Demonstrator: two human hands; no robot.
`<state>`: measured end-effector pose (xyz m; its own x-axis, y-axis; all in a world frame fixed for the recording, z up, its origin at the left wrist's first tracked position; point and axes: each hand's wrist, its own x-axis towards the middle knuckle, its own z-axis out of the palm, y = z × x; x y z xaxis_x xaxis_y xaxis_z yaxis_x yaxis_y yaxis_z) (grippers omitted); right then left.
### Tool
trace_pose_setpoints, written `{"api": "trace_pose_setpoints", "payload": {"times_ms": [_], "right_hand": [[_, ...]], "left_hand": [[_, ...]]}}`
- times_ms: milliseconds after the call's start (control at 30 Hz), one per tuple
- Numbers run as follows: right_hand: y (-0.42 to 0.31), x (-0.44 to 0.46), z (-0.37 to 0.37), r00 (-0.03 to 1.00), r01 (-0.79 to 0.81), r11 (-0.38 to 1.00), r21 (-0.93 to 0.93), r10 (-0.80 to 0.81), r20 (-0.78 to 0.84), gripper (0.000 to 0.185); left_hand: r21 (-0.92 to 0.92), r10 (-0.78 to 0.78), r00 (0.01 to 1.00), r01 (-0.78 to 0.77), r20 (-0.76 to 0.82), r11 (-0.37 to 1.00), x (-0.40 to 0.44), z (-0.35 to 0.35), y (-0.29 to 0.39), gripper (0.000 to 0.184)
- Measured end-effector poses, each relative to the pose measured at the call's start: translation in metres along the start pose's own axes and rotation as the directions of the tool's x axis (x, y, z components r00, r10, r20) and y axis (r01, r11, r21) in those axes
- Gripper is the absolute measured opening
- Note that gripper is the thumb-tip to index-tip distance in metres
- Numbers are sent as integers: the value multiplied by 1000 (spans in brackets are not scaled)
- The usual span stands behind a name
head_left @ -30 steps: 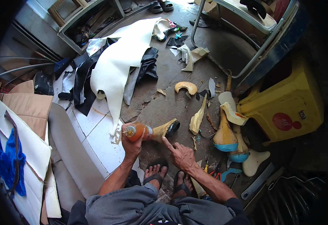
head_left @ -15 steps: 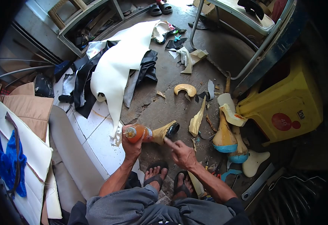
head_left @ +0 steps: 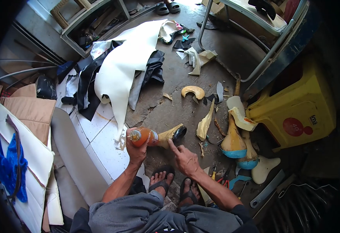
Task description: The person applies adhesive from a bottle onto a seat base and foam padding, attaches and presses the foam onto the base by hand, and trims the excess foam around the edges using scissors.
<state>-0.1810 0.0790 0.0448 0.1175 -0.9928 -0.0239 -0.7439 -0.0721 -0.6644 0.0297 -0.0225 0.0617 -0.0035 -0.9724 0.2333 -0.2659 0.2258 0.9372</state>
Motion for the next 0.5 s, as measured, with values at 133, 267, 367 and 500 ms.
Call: {"api": "trace_pose_setpoints", "payload": {"times_ms": [133, 267, 367, 500], "right_hand": [[11, -26, 27, 993, 48, 981, -188, -27, 114, 84], [14, -34, 31, 994, 58, 994, -97, -49, 99, 88], [10, -27, 19, 998, 50, 997, -52, -49, 31, 87], [11, -24, 13, 983, 179, 981, 71, -181, 14, 81]], "left_hand": [[-36, -50, 999, 49, -13, 998, 0, 0, -3, 44], [-32, -52, 998, 52, -18, 998, 0, -2, -7, 44], [19, 11, 1000, -11, -5, 1000, -1, -1, -5, 44], [-41, -25, 1000, 25, -2, 999, -1, -1, 0, 44]]}}
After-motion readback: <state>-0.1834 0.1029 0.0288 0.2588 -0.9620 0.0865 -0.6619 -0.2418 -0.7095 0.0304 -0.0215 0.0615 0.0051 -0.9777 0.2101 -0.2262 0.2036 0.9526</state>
